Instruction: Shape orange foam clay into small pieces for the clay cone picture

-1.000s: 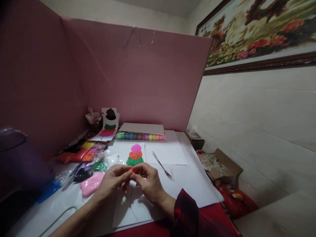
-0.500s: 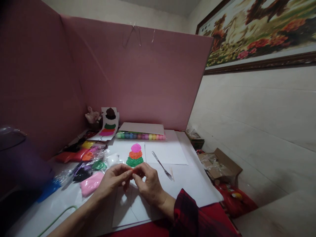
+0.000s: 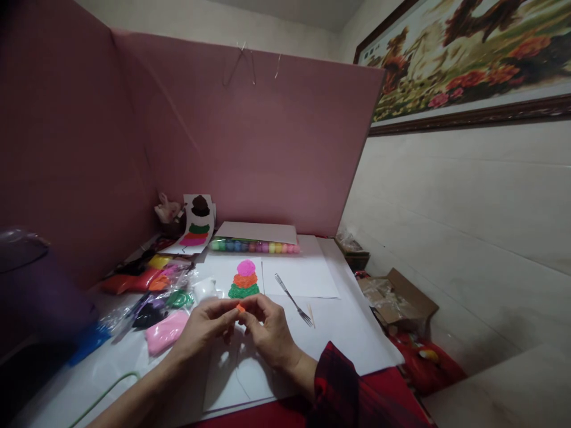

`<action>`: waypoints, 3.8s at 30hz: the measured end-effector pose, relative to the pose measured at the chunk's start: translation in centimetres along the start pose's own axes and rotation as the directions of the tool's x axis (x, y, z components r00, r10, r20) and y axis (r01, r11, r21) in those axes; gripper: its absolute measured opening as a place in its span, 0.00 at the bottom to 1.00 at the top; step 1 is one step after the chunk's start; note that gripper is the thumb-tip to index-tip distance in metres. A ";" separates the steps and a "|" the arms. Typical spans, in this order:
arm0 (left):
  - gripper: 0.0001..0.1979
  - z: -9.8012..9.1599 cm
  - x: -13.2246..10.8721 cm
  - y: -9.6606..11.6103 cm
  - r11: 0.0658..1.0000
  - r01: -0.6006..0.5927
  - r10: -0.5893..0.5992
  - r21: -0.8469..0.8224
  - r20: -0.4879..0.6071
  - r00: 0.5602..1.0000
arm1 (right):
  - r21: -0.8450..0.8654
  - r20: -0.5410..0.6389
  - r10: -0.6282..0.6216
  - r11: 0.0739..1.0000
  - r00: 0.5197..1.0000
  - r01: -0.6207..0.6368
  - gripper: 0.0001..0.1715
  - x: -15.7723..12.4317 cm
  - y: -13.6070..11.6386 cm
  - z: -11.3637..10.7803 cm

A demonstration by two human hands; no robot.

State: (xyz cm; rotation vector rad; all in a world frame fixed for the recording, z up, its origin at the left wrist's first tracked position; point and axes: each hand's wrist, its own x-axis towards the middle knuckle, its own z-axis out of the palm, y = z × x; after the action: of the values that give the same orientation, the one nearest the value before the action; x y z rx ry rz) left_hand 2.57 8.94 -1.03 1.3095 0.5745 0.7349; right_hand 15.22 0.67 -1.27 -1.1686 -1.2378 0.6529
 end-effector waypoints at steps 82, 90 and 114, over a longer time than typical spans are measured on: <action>0.16 -0.1 0.1 -0.3 0.997 0.044 -0.041 -0.064 0.049 0.998 | 0.015 0.027 0.025 1.000 0.999 -0.026 0.06 0.0 0.2 0.0; 0.15 -0.1 0.2 -0.5 0.993 0.067 -0.069 -0.096 -0.011 0.998 | -0.228 -0.005 -0.095 0.969 0.995 0.092 0.03 -0.2 0.0 -0.1; 0.18 0.0 0.0 -0.1 0.992 0.071 -0.073 -0.106 -0.011 0.997 | 0.087 -0.014 0.063 0.994 0.998 -0.062 0.08 0.1 0.4 0.1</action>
State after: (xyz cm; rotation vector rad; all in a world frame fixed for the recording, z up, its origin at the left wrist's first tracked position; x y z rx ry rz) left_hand 2.55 8.90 -1.09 1.1802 0.5843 0.7072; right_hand 15.28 0.95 -1.62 -1.1420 -1.1516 0.7348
